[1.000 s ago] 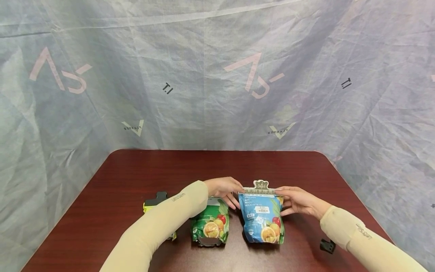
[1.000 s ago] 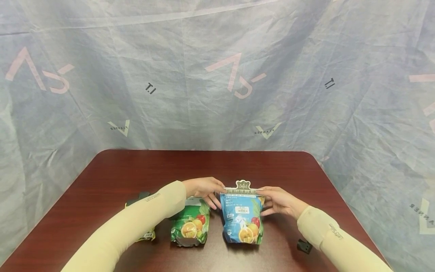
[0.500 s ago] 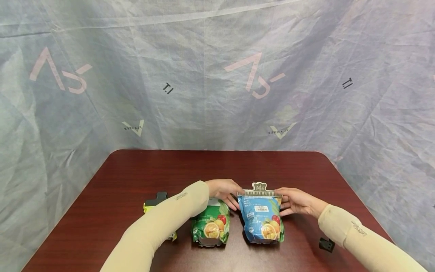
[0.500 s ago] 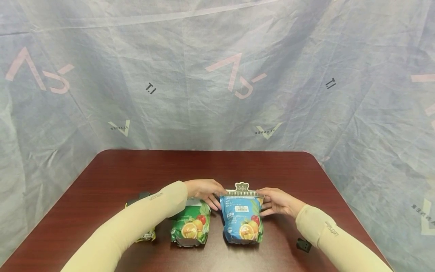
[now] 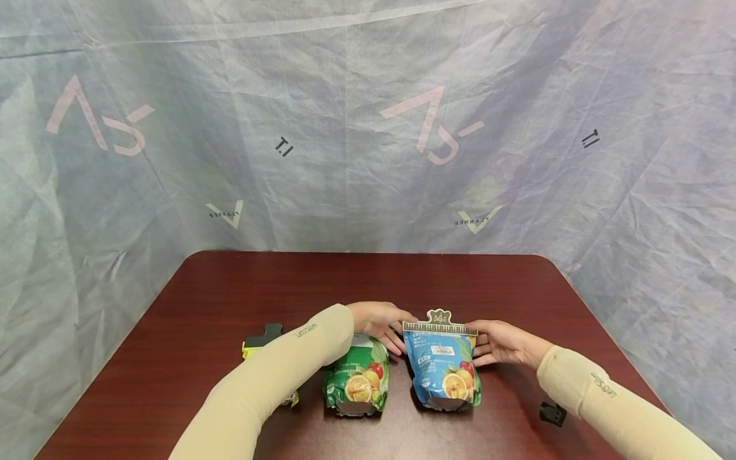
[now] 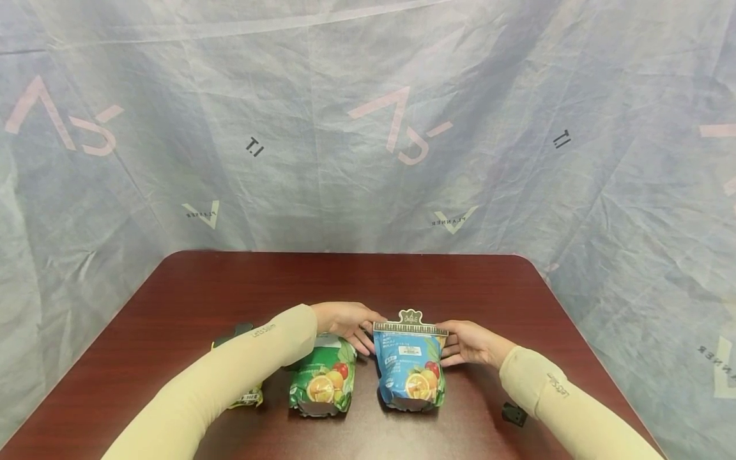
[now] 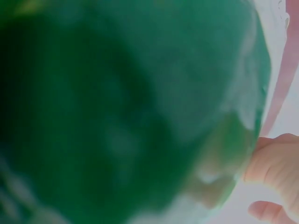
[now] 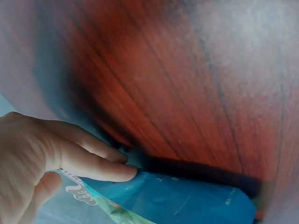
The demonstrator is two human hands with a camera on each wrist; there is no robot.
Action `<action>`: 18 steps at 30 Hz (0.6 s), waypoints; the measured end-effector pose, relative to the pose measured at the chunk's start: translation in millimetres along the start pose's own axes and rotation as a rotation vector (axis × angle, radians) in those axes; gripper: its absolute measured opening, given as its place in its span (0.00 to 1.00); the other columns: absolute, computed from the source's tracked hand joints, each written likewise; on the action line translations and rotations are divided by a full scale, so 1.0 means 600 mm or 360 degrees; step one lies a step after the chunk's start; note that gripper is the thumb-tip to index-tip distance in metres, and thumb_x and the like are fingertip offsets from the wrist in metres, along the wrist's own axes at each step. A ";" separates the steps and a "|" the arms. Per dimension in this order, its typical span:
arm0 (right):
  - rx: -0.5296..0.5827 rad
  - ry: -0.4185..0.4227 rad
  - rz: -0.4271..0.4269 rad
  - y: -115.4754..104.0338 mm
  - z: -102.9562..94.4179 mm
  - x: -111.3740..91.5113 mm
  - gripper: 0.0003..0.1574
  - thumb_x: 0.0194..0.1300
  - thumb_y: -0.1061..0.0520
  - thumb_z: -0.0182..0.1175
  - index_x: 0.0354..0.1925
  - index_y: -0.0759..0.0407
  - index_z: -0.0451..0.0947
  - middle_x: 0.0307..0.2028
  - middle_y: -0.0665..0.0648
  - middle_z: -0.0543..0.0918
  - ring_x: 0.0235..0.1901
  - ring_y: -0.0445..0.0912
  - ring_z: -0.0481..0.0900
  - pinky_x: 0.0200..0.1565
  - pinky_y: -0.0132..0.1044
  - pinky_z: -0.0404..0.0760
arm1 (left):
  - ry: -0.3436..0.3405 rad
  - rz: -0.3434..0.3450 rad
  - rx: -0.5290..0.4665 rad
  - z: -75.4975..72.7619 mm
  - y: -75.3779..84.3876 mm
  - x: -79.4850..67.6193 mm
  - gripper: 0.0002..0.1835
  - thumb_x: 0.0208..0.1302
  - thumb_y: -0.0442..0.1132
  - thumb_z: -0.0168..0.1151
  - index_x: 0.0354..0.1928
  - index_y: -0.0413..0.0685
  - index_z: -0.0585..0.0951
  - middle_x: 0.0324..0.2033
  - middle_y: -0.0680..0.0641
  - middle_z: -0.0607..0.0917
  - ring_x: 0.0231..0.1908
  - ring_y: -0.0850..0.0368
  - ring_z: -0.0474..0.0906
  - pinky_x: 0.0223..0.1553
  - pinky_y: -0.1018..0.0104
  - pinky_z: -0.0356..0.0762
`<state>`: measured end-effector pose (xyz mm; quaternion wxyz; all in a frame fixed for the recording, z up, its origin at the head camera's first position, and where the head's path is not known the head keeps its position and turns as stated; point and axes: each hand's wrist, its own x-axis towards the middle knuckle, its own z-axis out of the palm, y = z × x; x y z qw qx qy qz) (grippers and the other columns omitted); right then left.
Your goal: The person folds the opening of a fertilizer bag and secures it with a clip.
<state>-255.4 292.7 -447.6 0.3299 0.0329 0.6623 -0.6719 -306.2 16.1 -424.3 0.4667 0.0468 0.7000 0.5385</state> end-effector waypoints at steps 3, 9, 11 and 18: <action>-0.0001 0.0012 0.0015 0.000 0.002 0.000 0.24 0.71 0.49 0.42 0.50 0.69 0.67 0.39 0.62 0.78 0.39 0.52 0.79 0.44 0.48 0.78 | -0.0016 -0.0005 0.0003 0.001 0.001 -0.001 0.35 0.67 0.48 0.52 0.70 0.42 0.53 0.62 0.29 0.60 0.39 0.42 0.80 0.38 0.53 0.79; 0.0021 0.0012 0.0045 0.000 0.002 0.001 0.30 0.71 0.46 0.42 0.53 0.73 0.62 0.41 0.64 0.76 0.41 0.53 0.78 0.46 0.48 0.76 | -0.0016 0.0003 0.0016 0.006 0.005 -0.009 0.37 0.66 0.53 0.51 0.71 0.46 0.51 0.65 0.31 0.53 0.40 0.41 0.79 0.41 0.53 0.78; 0.0030 0.0003 0.0051 -0.001 0.001 0.001 0.30 0.71 0.46 0.41 0.54 0.72 0.61 0.41 0.65 0.75 0.41 0.53 0.77 0.46 0.48 0.76 | 0.0000 0.0001 0.0028 0.009 0.006 -0.013 0.38 0.65 0.53 0.52 0.71 0.47 0.51 0.66 0.31 0.52 0.40 0.41 0.79 0.42 0.52 0.77; 0.0027 -0.0035 0.0078 -0.011 0.006 -0.007 0.30 0.70 0.45 0.41 0.54 0.70 0.61 0.43 0.66 0.74 0.43 0.55 0.77 0.47 0.48 0.76 | 0.0042 -0.0003 0.0012 0.014 0.006 -0.017 0.39 0.64 0.53 0.54 0.70 0.45 0.52 0.66 0.32 0.52 0.40 0.39 0.78 0.43 0.51 0.76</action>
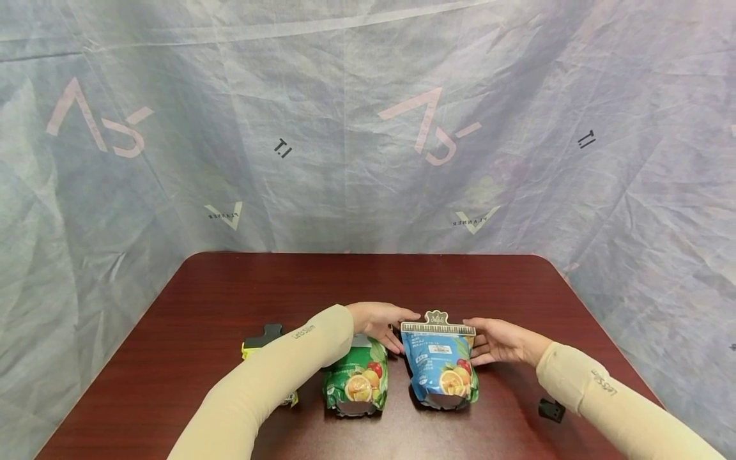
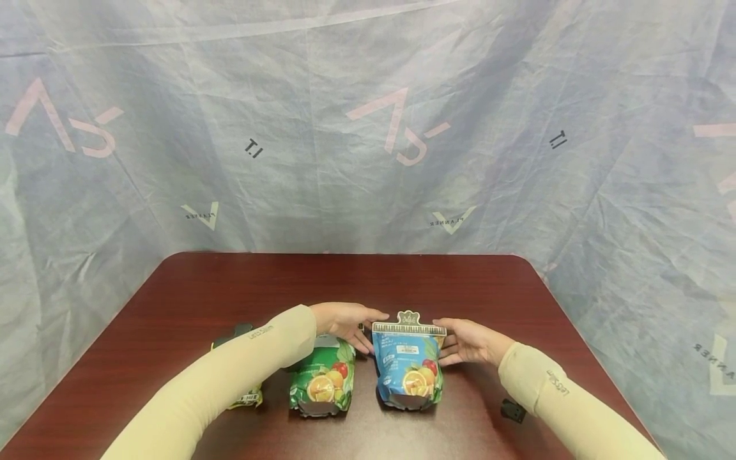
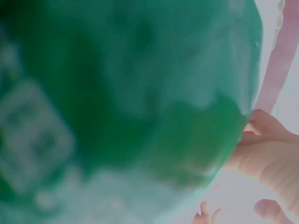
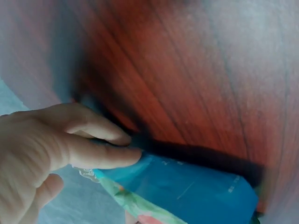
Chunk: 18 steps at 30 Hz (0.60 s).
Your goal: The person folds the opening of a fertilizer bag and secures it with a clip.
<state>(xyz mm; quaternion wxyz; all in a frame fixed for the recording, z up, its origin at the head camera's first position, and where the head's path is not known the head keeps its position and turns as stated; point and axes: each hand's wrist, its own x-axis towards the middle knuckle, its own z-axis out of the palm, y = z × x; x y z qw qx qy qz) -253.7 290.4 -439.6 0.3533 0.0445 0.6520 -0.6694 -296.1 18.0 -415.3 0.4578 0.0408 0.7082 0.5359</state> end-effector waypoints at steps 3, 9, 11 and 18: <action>-0.0016 -0.0001 0.0009 -0.007 0.002 -0.004 0.34 0.71 0.45 0.41 0.59 0.73 0.56 0.46 0.70 0.73 0.43 0.56 0.76 0.47 0.48 0.76 | 0.0010 -0.0004 0.0007 0.000 0.001 0.001 0.40 0.64 0.54 0.54 0.70 0.43 0.51 0.66 0.32 0.51 0.39 0.39 0.79 0.41 0.52 0.77; -0.0052 0.0022 0.0044 -0.023 -0.003 -0.013 0.43 0.71 0.44 0.39 0.65 0.75 0.37 0.51 0.79 0.66 0.42 0.57 0.77 0.47 0.46 0.76 | 0.0009 -0.0022 0.0013 -0.001 0.002 0.001 0.42 0.63 0.55 0.54 0.70 0.40 0.50 0.67 0.32 0.50 0.39 0.40 0.79 0.40 0.53 0.78; -0.0066 0.0017 0.0056 -0.026 -0.005 -0.015 0.44 0.71 0.44 0.39 0.64 0.77 0.37 0.51 0.78 0.68 0.42 0.56 0.77 0.47 0.46 0.76 | 0.0006 -0.0022 0.0004 0.000 0.003 -0.001 0.42 0.63 0.55 0.54 0.70 0.39 0.50 0.66 0.32 0.50 0.39 0.39 0.79 0.41 0.52 0.77; -0.0082 -0.0006 0.0072 -0.032 -0.007 -0.021 0.46 0.71 0.44 0.39 0.64 0.80 0.36 0.53 0.83 0.63 0.46 0.60 0.75 0.50 0.47 0.74 | 0.0005 -0.0057 -0.0058 0.006 0.011 -0.010 0.44 0.62 0.55 0.55 0.69 0.36 0.49 0.67 0.31 0.48 0.44 0.35 0.76 0.45 0.49 0.75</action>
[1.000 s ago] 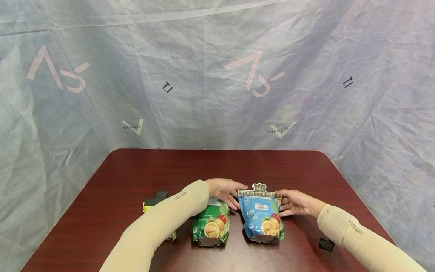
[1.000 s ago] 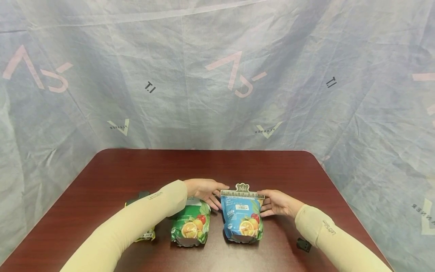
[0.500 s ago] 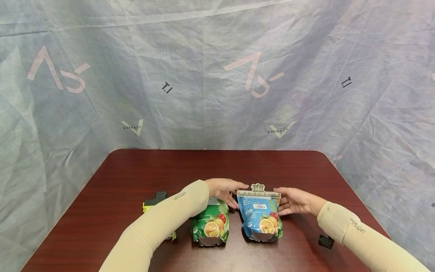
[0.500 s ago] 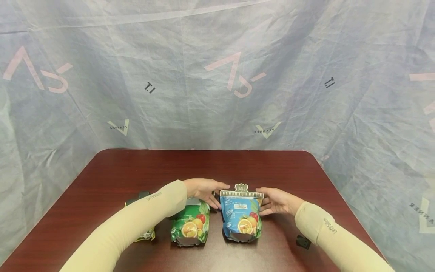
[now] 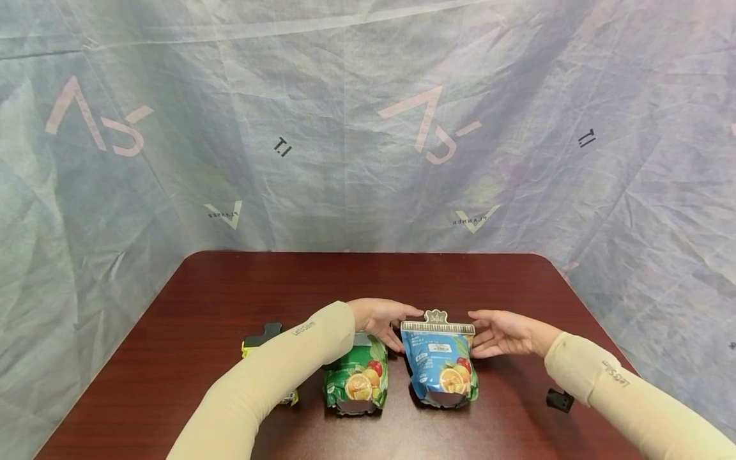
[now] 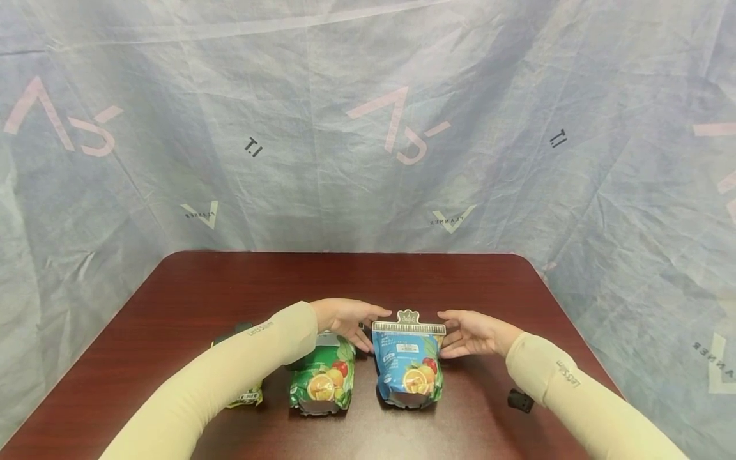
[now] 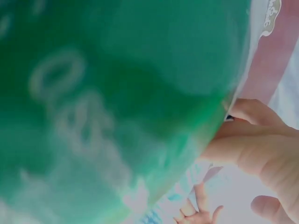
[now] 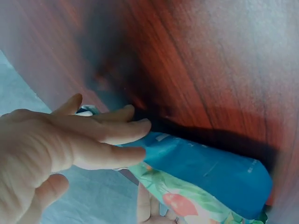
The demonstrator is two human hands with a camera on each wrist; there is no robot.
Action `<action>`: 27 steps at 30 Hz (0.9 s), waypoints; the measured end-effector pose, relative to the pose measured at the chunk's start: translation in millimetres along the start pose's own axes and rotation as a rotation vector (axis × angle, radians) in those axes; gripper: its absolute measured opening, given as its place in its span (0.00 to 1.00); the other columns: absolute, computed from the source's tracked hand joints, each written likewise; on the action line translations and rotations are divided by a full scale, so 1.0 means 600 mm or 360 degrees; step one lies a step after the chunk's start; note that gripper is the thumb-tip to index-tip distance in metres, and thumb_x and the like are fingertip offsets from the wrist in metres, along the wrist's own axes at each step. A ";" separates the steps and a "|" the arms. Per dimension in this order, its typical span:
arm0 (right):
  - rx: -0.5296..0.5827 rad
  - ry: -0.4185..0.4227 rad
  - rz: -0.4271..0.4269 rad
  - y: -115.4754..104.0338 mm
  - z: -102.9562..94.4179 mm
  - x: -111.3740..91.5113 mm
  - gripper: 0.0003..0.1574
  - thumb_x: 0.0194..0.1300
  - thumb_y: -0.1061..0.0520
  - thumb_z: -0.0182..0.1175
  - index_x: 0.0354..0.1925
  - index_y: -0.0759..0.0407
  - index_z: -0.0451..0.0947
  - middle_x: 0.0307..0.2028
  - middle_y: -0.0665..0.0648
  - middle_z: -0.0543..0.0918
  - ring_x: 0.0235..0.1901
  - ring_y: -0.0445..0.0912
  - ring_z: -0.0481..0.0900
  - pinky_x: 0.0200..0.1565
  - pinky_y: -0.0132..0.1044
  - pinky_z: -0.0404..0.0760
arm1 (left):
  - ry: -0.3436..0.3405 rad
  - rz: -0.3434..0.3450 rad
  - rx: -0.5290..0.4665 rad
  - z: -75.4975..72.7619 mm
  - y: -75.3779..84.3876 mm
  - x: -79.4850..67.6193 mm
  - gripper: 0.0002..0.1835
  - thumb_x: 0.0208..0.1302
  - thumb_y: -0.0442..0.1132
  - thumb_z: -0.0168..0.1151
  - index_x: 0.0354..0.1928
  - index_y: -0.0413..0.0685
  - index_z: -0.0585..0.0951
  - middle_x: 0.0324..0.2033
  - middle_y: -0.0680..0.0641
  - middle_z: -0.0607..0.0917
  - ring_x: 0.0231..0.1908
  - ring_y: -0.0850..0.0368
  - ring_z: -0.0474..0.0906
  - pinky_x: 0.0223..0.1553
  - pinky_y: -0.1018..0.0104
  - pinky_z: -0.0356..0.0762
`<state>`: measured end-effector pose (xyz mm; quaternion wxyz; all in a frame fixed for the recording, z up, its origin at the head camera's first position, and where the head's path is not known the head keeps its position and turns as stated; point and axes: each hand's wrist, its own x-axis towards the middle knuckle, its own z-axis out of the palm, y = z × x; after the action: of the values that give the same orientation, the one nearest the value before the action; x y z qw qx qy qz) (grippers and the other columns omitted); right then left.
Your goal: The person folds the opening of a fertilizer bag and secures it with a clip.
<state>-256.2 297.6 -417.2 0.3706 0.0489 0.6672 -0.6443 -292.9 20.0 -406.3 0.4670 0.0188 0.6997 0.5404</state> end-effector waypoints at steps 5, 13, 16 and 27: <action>-0.0048 0.0026 0.0027 -0.004 0.002 -0.005 0.49 0.70 0.44 0.40 0.64 0.81 0.33 0.57 0.87 0.52 0.49 0.62 0.73 0.50 0.49 0.74 | -0.0029 -0.0033 -0.0029 0.003 0.006 -0.005 0.46 0.60 0.56 0.56 0.70 0.37 0.48 0.67 0.31 0.47 0.48 0.32 0.72 0.48 0.47 0.72; -0.0123 0.0023 0.0065 -0.011 0.007 -0.016 0.50 0.69 0.43 0.43 0.64 0.81 0.34 0.58 0.86 0.53 0.48 0.62 0.74 0.50 0.49 0.74 | -0.0075 -0.0025 -0.0041 0.003 0.009 -0.014 0.46 0.61 0.56 0.55 0.70 0.37 0.46 0.67 0.29 0.46 0.51 0.31 0.70 0.51 0.46 0.69; -0.0181 0.0023 0.0078 -0.017 0.011 -0.022 0.48 0.69 0.44 0.43 0.64 0.81 0.37 0.57 0.84 0.58 0.48 0.62 0.75 0.49 0.51 0.74 | -0.0092 -0.0015 -0.0038 0.002 0.011 -0.021 0.46 0.62 0.56 0.55 0.70 0.38 0.46 0.67 0.29 0.46 0.52 0.31 0.69 0.53 0.46 0.68; -0.0822 0.0134 0.0121 -0.045 0.030 -0.044 0.42 0.66 0.44 0.50 0.66 0.70 0.53 0.53 0.74 0.71 0.44 0.63 0.77 0.43 0.57 0.75 | -0.0146 0.0076 0.0007 -0.018 0.026 -0.064 0.45 0.63 0.55 0.54 0.71 0.40 0.44 0.66 0.30 0.51 0.56 0.33 0.66 0.57 0.44 0.62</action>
<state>-243.9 288.2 -378.4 0.3666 0.0044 0.8221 -0.4356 -286.0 -2.0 -369.8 0.4855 0.0612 0.6781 0.5484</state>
